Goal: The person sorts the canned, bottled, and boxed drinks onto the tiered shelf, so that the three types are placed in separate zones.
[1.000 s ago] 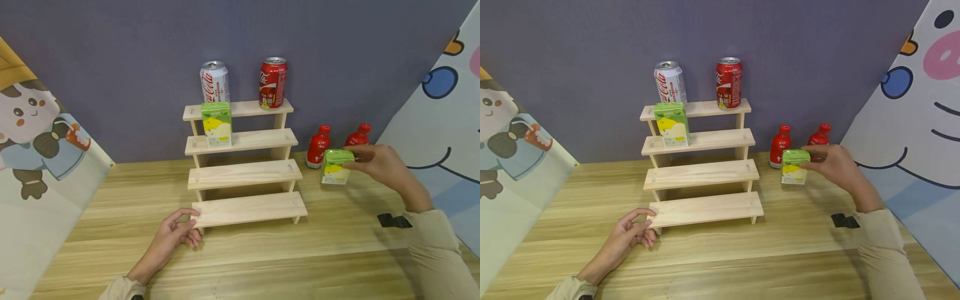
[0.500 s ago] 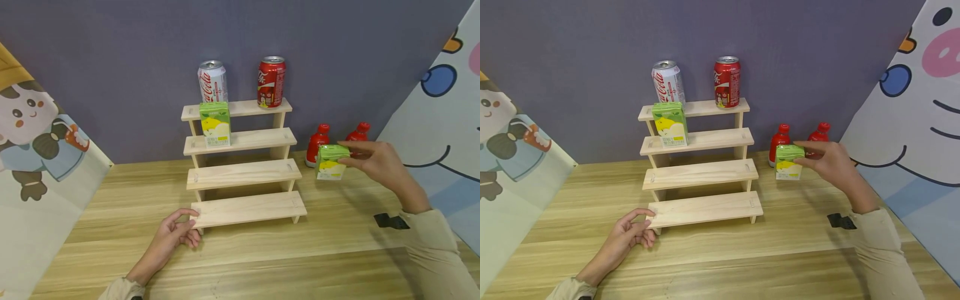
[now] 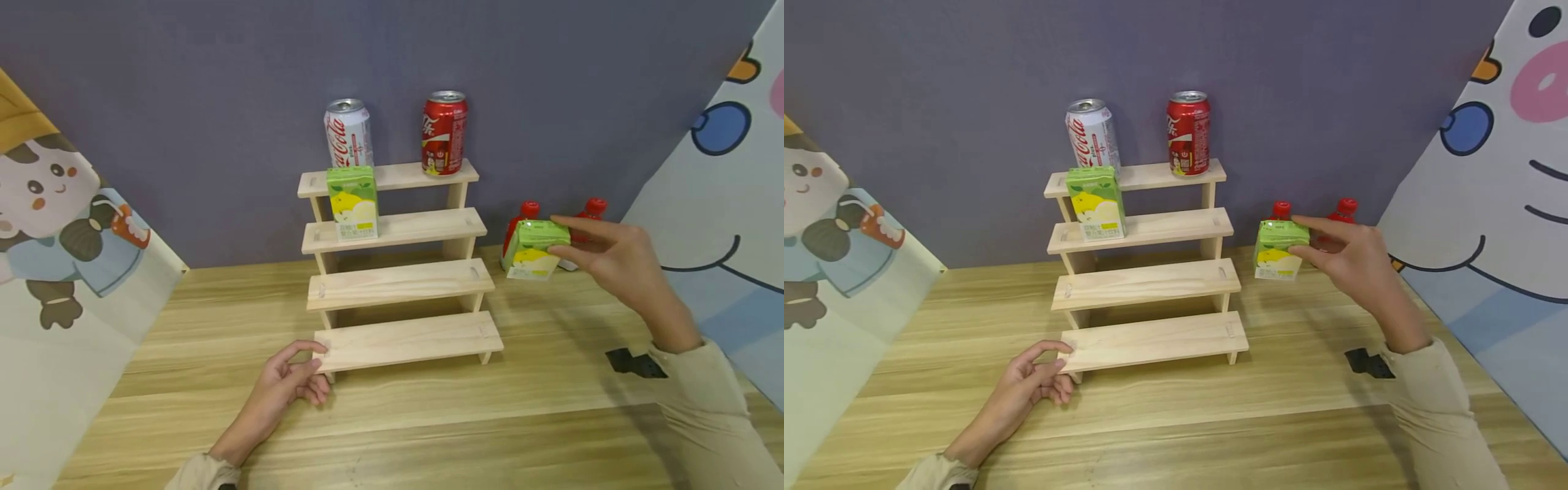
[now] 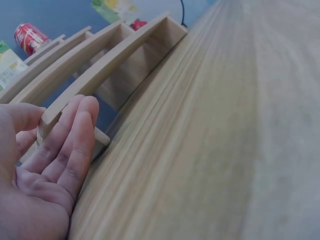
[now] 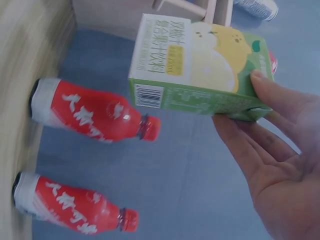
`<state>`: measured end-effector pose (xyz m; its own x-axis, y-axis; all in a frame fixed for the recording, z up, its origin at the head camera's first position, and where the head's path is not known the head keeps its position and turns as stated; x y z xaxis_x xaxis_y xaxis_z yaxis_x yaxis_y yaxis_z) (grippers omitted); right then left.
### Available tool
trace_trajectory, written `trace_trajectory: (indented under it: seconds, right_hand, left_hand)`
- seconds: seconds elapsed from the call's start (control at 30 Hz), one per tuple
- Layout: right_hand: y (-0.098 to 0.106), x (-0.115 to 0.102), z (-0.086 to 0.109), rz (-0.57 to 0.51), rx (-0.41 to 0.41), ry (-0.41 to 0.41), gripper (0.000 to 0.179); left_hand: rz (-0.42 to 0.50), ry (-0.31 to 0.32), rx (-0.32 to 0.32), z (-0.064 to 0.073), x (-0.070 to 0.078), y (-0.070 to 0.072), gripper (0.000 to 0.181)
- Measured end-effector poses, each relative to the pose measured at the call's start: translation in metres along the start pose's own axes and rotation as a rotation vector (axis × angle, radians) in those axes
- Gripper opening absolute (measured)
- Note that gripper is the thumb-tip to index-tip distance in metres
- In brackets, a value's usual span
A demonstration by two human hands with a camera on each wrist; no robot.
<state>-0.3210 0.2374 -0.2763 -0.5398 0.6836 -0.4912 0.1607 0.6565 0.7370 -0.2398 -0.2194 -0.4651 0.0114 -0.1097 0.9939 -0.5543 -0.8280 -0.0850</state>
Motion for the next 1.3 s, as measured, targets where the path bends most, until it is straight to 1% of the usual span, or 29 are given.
trace_trajectory:
  seconds: [0.1, 0.23, 0.3, 0.4, 0.47, 0.57, 0.67, 0.83, 1.07, 1.17, 1.3]
  right_hand:
    - [0.004, -0.012, -0.002, -0.014, 0.061, 0.059, 0.051]
    - [0.008, -0.027, -0.007, -0.035, 0.134, 0.098, 0.054]
    - [0.009, -0.035, -0.010, -0.060, 0.162, 0.110, 0.055]
    - [0.009, -0.048, -0.017, -0.100, 0.195, 0.155, 0.055]
    - [0.007, -0.056, -0.023, -0.136, 0.205, 0.190, 0.055]
    - [0.003, -0.063, -0.032, -0.170, 0.211, 0.219, 0.053]
    - [-0.002, -0.068, -0.041, -0.190, 0.212, 0.216, 0.051]
    - [-0.009, -0.074, -0.055, -0.222, 0.200, 0.184, 0.048]
    - [-0.016, -0.098, -0.066, -0.290, 0.205, 0.226, 0.043]
    - [-0.022, -0.100, -0.072, -0.307, 0.203, 0.221, 0.042]
    - [-0.033, -0.092, -0.083, -0.331, 0.197, 0.218, 0.039]
  left_hand:
    - [-0.007, 0.012, 0.008, 0.000, -0.001, -0.001, 0.034]
    - [-0.019, 0.033, 0.030, 0.000, -0.002, 0.000, 0.035]
    - [-0.023, 0.041, 0.036, 0.000, -0.002, 0.000, 0.035]
    - [-0.029, 0.043, 0.042, 0.001, -0.002, 0.001, 0.035]
    - [-0.030, 0.043, 0.045, 0.001, -0.002, 0.002, 0.035]
    - [-0.029, 0.042, 0.050, 0.002, -0.003, 0.003, 0.035]
    - [-0.026, 0.040, 0.044, 0.002, -0.003, 0.002, 0.035]
    - [-0.019, 0.029, 0.024, 0.000, -0.003, 0.001, 0.035]
    - [-0.008, 0.023, 0.014, 0.000, -0.003, -0.001, 0.035]
    - [-0.013, 0.023, 0.017, 0.000, -0.003, 0.000, 0.035]
    - [-0.014, 0.023, 0.021, 0.001, -0.003, 0.001, 0.035]
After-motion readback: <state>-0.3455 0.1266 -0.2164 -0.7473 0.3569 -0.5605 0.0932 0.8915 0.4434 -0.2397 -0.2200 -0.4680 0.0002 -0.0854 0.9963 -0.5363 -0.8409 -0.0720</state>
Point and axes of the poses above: each hand's wrist, its own z-axis away from the middle knuckle, its own y-axis out of the back of the hand, x = y × z, the point moved 9 cm from there along -z, towards the middle knuckle, and after that the axes turned 11 degrees about -x, right-handed, at the moved point
